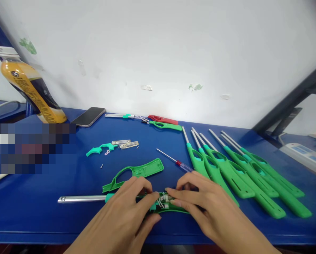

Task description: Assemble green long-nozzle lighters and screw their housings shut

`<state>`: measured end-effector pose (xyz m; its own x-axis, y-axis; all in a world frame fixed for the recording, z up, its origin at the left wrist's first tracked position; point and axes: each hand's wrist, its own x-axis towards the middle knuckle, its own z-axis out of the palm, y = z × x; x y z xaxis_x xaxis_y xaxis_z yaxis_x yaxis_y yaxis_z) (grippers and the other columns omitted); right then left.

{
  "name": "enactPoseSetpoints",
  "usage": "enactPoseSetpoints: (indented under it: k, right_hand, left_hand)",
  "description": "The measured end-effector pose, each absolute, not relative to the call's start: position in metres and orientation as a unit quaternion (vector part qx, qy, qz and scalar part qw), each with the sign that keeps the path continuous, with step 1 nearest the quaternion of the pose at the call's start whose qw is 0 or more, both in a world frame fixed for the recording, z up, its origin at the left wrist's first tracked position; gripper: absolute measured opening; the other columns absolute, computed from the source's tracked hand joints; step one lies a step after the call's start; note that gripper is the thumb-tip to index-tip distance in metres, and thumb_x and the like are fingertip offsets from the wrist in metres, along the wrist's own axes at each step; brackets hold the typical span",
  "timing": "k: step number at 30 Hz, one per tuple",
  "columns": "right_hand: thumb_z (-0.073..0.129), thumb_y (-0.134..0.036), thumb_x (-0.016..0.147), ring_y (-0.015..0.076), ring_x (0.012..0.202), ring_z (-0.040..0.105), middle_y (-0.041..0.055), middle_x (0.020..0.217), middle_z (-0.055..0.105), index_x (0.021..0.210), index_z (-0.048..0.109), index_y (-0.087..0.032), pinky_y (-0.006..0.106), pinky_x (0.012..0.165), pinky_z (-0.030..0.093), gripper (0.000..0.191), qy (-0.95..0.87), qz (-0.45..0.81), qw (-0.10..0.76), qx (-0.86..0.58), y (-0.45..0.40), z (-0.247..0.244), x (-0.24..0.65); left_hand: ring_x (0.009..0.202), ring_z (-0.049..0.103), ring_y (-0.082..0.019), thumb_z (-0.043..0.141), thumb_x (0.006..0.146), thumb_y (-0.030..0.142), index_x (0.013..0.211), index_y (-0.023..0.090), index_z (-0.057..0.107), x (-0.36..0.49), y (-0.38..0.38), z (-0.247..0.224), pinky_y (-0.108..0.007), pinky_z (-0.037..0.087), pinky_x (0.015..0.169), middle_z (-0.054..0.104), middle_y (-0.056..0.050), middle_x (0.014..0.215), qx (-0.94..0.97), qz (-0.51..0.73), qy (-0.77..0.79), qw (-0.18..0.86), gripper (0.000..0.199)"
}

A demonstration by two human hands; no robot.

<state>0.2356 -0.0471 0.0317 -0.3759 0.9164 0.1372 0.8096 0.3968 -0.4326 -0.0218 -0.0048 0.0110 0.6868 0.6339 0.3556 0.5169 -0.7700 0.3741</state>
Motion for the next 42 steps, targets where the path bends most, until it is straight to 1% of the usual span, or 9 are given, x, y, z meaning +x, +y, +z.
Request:
enactPoseSetpoints:
  k: [6, 10, 13, 17, 21, 28, 36, 39, 42]
  right_hand:
    - [0.049, -0.027, 0.118, 0.019, 0.098, 0.065, 0.0025, 0.116, 0.064, 0.115, 0.077, -0.031, 0.036, 0.085, 0.054, 0.029, -0.808, 0.171, 0.168, -0.538, -0.047, 0.033, 0.235]
    - [0.051, -0.027, 0.118, 0.0189, 0.099, 0.066, 0.0021, 0.115, 0.064, 0.117, 0.078, -0.032, 0.036, 0.087, 0.054, 0.028, -0.805, 0.185, 0.177, -0.536, -0.046, 0.03, 0.238]
    - [0.052, -0.029, 0.118, 0.0188, 0.099, 0.066, 0.0016, 0.114, 0.064, 0.117, 0.078, -0.033, 0.036, 0.086, 0.054, 0.026, -0.808, 0.185, 0.178, -0.531, -0.045, 0.028, 0.239]
    - [0.05, -0.03, 0.119, 0.0188, 0.099, 0.066, 0.002, 0.115, 0.064, 0.115, 0.077, -0.031, 0.036, 0.087, 0.054, 0.027, -0.803, 0.183, 0.178, -0.538, -0.044, 0.03, 0.237]
    - [0.049, -0.03, 0.119, 0.0195, 0.098, 0.066, 0.0029, 0.115, 0.065, 0.112, 0.077, -0.029, 0.036, 0.084, 0.053, 0.029, -0.803, 0.181, 0.171, -0.542, -0.045, 0.032, 0.234]
    - [0.053, -0.03, 0.118, 0.02, 0.1, 0.067, 0.0033, 0.114, 0.066, 0.117, 0.079, -0.031, 0.036, 0.088, 0.055, 0.026, -0.801, 0.182, 0.188, -0.538, -0.047, 0.028, 0.239]
    - [0.059, -0.029, 0.115, 0.0208, 0.101, 0.071, 0.0031, 0.114, 0.071, 0.125, 0.082, -0.033, 0.034, 0.084, 0.057, 0.025, -0.805, 0.164, 0.203, -0.533, -0.044, 0.028, 0.237]
    - [0.059, -0.032, 0.116, 0.021, 0.102, 0.072, 0.0031, 0.115, 0.072, 0.125, 0.082, -0.033, 0.035, 0.089, 0.059, 0.025, -0.802, 0.161, 0.207, -0.537, -0.045, 0.027, 0.236]
    - [0.056, -0.036, 0.117, 0.0221, 0.108, 0.072, 0.0029, 0.118, 0.073, 0.132, 0.079, -0.035, 0.038, 0.095, 0.059, 0.027, -0.797, 0.169, 0.206, -0.542, -0.046, 0.027, 0.237]
  left_hand:
    - [0.103, 0.072, -0.025, 0.063, 0.106, 0.013, 0.131, 0.031, 0.07, -0.025, -0.004, 0.012, -0.041, 0.065, 0.093, 0.068, -0.004, 0.123, 0.912, 0.237, 0.306, 0.135, 0.032]
    - [0.095, 0.072, -0.025, 0.064, 0.104, 0.011, 0.126, 0.03, 0.073, -0.023, -0.001, 0.015, -0.04, 0.066, 0.085, 0.071, -0.004, 0.116, 0.909, 0.265, 0.29, 0.136, 0.03]
    - [0.089, 0.073, -0.025, 0.062, 0.105, 0.012, 0.12, 0.027, 0.075, -0.02, 0.001, 0.018, -0.042, 0.065, 0.084, 0.073, -0.004, 0.112, 0.916, 0.275, 0.273, 0.108, 0.024]
    - [0.091, 0.076, -0.025, 0.056, 0.11, 0.012, 0.111, 0.022, 0.075, -0.018, 0.001, 0.023, -0.042, 0.064, 0.085, 0.076, -0.004, 0.11, 0.934, 0.257, 0.246, 0.044, 0.021]
    - [0.091, 0.075, -0.026, 0.053, 0.112, 0.013, 0.114, 0.018, 0.074, -0.018, -0.001, 0.024, -0.043, 0.063, 0.083, 0.078, -0.004, 0.107, 0.941, 0.248, 0.229, 0.003, 0.022]
    - [0.09, 0.073, -0.022, 0.06, 0.108, 0.012, 0.108, 0.021, 0.073, -0.02, 0.003, 0.021, -0.038, 0.061, 0.085, 0.077, -0.001, 0.105, 0.936, 0.271, 0.219, 0.05, 0.016]
    - [0.087, 0.072, -0.021, 0.061, 0.106, 0.012, 0.1, 0.023, 0.074, -0.018, 0.006, 0.023, -0.036, 0.061, 0.086, 0.078, 0.0, 0.101, 0.935, 0.267, 0.221, 0.076, 0.018]
    - [0.087, 0.072, -0.022, 0.063, 0.106, 0.013, 0.101, 0.023, 0.074, -0.018, 0.006, 0.019, -0.037, 0.062, 0.086, 0.078, 0.0, 0.101, 0.937, 0.261, 0.22, 0.069, 0.015]
    - [0.09, 0.075, -0.023, 0.062, 0.108, 0.015, 0.104, 0.023, 0.074, -0.017, 0.004, 0.017, -0.039, 0.063, 0.085, 0.08, -0.001, 0.104, 0.933, 0.277, 0.227, 0.041, 0.015]
